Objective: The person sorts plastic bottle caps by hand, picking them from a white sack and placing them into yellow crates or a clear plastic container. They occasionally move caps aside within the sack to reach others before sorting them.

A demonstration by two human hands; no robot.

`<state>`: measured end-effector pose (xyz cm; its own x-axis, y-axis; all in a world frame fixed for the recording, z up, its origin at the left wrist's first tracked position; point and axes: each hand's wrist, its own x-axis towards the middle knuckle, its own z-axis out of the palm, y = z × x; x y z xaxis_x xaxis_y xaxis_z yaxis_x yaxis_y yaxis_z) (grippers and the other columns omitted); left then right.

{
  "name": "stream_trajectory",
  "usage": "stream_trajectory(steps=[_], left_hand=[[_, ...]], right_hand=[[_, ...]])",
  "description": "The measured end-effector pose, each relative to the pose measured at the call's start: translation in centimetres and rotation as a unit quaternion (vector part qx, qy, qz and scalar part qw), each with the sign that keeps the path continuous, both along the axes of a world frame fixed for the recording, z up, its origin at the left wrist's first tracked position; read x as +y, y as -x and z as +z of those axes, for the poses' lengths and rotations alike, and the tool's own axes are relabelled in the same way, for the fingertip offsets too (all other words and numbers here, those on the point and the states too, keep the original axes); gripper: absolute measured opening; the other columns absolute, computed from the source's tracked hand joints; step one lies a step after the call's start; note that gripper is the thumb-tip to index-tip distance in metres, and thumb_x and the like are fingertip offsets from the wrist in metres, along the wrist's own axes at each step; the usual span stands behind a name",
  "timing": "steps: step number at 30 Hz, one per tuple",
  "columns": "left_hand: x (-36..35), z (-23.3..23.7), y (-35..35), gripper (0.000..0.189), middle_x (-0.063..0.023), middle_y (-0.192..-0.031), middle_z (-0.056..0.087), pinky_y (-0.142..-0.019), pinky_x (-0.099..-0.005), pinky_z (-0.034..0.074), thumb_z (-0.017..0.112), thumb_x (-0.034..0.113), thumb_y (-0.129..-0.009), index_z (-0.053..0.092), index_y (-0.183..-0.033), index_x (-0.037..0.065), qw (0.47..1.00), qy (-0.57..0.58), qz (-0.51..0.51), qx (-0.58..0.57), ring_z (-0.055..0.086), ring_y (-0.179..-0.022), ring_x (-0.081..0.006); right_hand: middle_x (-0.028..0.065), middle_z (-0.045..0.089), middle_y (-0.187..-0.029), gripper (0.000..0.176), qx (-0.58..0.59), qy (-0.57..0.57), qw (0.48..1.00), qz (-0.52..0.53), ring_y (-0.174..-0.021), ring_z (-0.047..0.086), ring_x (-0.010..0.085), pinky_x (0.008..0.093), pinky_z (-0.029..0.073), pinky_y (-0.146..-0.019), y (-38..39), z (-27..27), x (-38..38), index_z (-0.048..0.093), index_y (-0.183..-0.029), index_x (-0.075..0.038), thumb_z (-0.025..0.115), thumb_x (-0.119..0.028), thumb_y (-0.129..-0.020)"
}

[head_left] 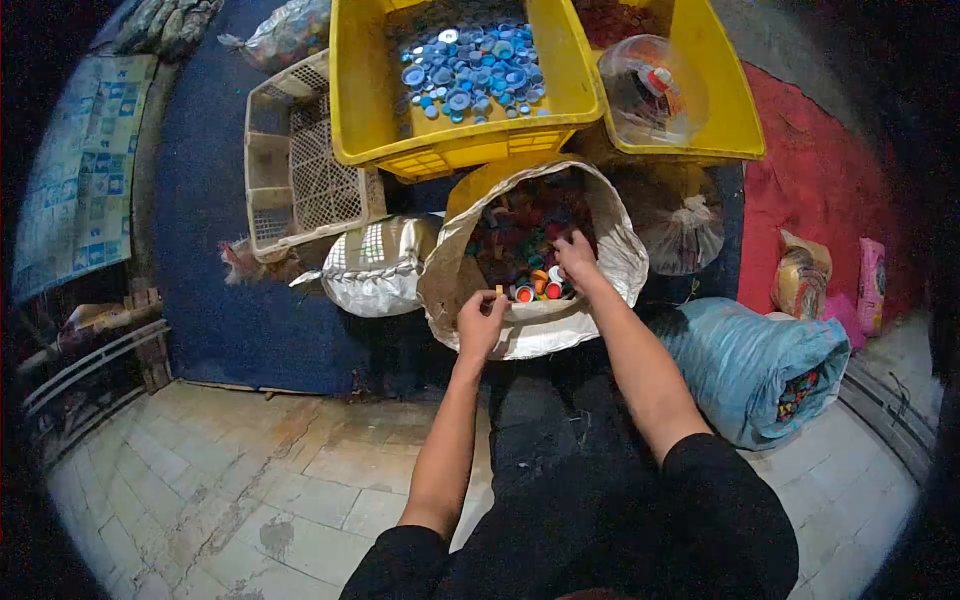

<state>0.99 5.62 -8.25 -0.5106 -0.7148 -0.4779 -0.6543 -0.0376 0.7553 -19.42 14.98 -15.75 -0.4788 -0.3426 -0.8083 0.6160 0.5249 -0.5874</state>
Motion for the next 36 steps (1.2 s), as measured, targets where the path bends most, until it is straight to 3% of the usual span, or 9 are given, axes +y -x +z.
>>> stream_trajectory(steps=[1,2,4,11,16,18,24,32,36], left_hand=[[0.1,-0.2,-0.4,0.027,-0.0110,-0.079,0.064,-0.068,-0.0300,0.048,0.067,0.023,-0.081,0.064,-0.092,-0.001,1.000,0.018,-0.010,0.019,0.061,-0.073,-0.0166],[0.1,0.4,-0.4,0.027,-0.0110,-0.079,0.064,-0.068,-0.0300,0.048,0.067,0.023,-0.081,0.064,-0.092,-0.001,1.000,0.017,-0.004,0.017,0.061,-0.073,-0.0166],[0.4,2.0,-0.2,0.025,-0.0109,-0.081,0.063,-0.068,-0.0302,0.048,0.067,0.021,-0.081,0.064,-0.091,-0.001,0.998,0.047,-0.035,0.017,0.061,-0.074,-0.0173],[2.2,1.8,-1.2,0.021,-0.0105,-0.082,0.062,-0.070,-0.0299,0.048,0.067,0.018,-0.081,0.065,-0.090,-0.001,0.997,0.070,-0.024,0.027,0.061,-0.075,-0.0177],[2.9,2.5,-0.9,0.019,-0.0101,-0.081,0.061,-0.070,-0.0297,0.048,0.066,0.017,-0.081,0.065,-0.091,0.001,0.997,0.060,0.003,0.037,0.062,-0.075,-0.0182],[3.0,2.6,-0.6,0.019,-0.0098,-0.081,0.061,-0.070,-0.0300,0.048,0.066,0.017,-0.082,0.065,-0.090,0.001,0.997,0.072,0.001,0.035,0.061,-0.074,-0.0181],[3.5,4.7,0.3,0.020,-0.0093,-0.078,0.058,-0.067,-0.0305,0.046,0.066,0.018,-0.082,0.063,-0.088,-0.001,0.995,0.084,0.011,0.062,0.058,-0.072,-0.0182],[3.6,3.1,2.2,0.026,-0.0110,-0.080,0.062,-0.068,-0.0310,0.046,0.064,0.023,-0.085,0.060,-0.091,-0.002,0.997,-0.016,0.015,0.073,0.059,-0.073,-0.0171],[2.9,3.4,3.5,0.024,-0.0086,-0.078,0.063,-0.068,-0.0291,0.046,0.063,0.021,-0.085,0.060,-0.090,-0.002,0.997,-0.023,0.003,0.076,0.058,-0.074,-0.0138]], right_hand=[[0.0208,0.064,-0.082,0.032,0.229,-0.096,0.960,0.127,-0.074,0.064,0.0343,0.0414,0.051,-0.069,-0.2,-1.3,-0.5,0.054,-0.100,0.000,0.056,-0.026,-0.081],[0.0208,0.064,-0.082,0.032,0.228,-0.096,0.960,0.132,-0.074,0.064,0.0343,0.0414,0.051,-0.069,0.0,-1.0,-0.9,0.054,-0.100,0.000,0.056,-0.026,-0.081],[0.0280,0.063,-0.093,0.039,0.337,-0.137,0.863,0.351,-0.087,0.062,0.0410,0.0448,0.049,-0.081,0.4,0.3,-1.8,0.060,-0.098,0.004,0.058,-0.030,-0.079],[0.0279,0.062,-0.100,0.022,0.296,-0.170,0.793,0.504,-0.097,0.061,0.0396,0.0447,0.049,-0.085,0.3,3.2,-4.2,0.066,-0.095,0.004,0.058,-0.009,-0.078],[0.0257,0.062,-0.103,0.023,0.267,-0.210,0.812,0.475,-0.097,0.061,0.0386,0.0441,0.050,-0.084,0.5,-0.4,-2.9,0.067,-0.096,0.002,0.057,-0.009,-0.079],[0.0287,0.062,-0.095,0.031,0.293,-0.197,0.818,0.454,-0.093,0.061,0.0409,0.0445,0.050,-0.080,0.7,-0.4,-2.8,0.065,-0.090,0.005,0.073,-0.021,-0.075],[0.0303,0.059,-0.105,0.038,0.277,-0.142,0.807,0.502,-0.103,0.057,0.0414,0.0462,0.047,-0.086,0.8,1.6,-1.5,0.061,-0.096,0.005,0.064,-0.030,-0.082],[0.0215,0.063,-0.102,0.032,0.277,-0.133,0.897,0.318,-0.100,0.059,0.0368,0.0427,0.047,-0.086,1.5,0.9,1.4,0.061,-0.096,-0.002,0.062,-0.030,-0.082],[0.0207,0.061,-0.108,0.031,0.301,-0.105,0.865,0.387,-0.102,0.058,0.0367,0.0431,0.047,-0.088,1.5,1.8,1.4,0.061,-0.104,-0.003,0.062,-0.025,-0.081]])
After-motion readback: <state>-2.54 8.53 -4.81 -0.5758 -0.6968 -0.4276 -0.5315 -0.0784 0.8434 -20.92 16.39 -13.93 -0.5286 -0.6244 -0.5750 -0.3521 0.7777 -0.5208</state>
